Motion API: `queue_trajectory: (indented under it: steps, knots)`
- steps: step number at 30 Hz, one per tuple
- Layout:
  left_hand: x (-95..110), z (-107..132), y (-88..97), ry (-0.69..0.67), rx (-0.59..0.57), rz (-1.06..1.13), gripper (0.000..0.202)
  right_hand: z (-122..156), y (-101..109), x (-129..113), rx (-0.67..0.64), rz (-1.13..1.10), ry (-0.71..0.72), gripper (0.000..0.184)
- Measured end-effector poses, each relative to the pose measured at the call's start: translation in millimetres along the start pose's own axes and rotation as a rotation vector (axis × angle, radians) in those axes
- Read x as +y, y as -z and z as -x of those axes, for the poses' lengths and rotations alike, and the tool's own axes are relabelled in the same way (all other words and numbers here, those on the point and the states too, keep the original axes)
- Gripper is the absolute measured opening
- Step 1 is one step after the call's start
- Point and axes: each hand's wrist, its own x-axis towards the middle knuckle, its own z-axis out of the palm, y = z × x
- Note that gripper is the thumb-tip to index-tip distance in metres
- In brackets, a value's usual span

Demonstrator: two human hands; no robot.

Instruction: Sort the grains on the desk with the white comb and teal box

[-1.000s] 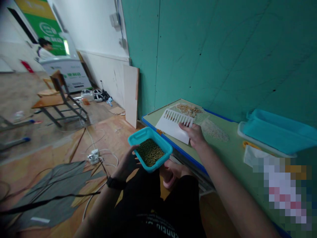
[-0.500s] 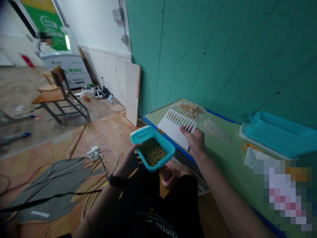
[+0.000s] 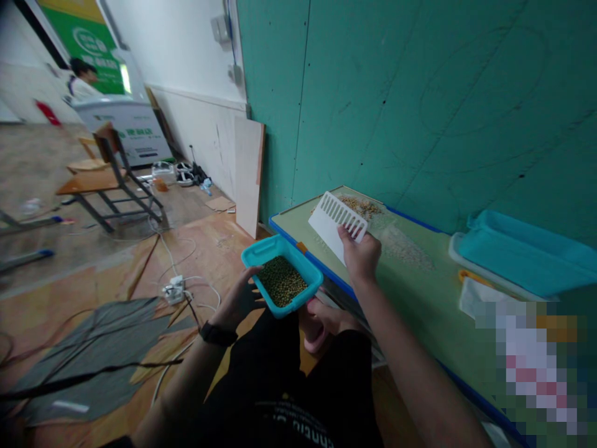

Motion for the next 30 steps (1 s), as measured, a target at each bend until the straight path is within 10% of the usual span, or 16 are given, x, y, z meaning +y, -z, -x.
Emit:
queue_trajectory:
  steps: [10,30]
  knots:
    - [6.7,-12.3,11.9,-0.025,-0.004,-0.087,0.062,-31.0,1.7,5.0,0.158,0.323,0.122,0.039]
    - [15.4,-22.7,21.5,-0.013,-0.01,-0.065,0.067,-8.1,-12.8,-7.2,-0.05,0.261,0.17,0.036]
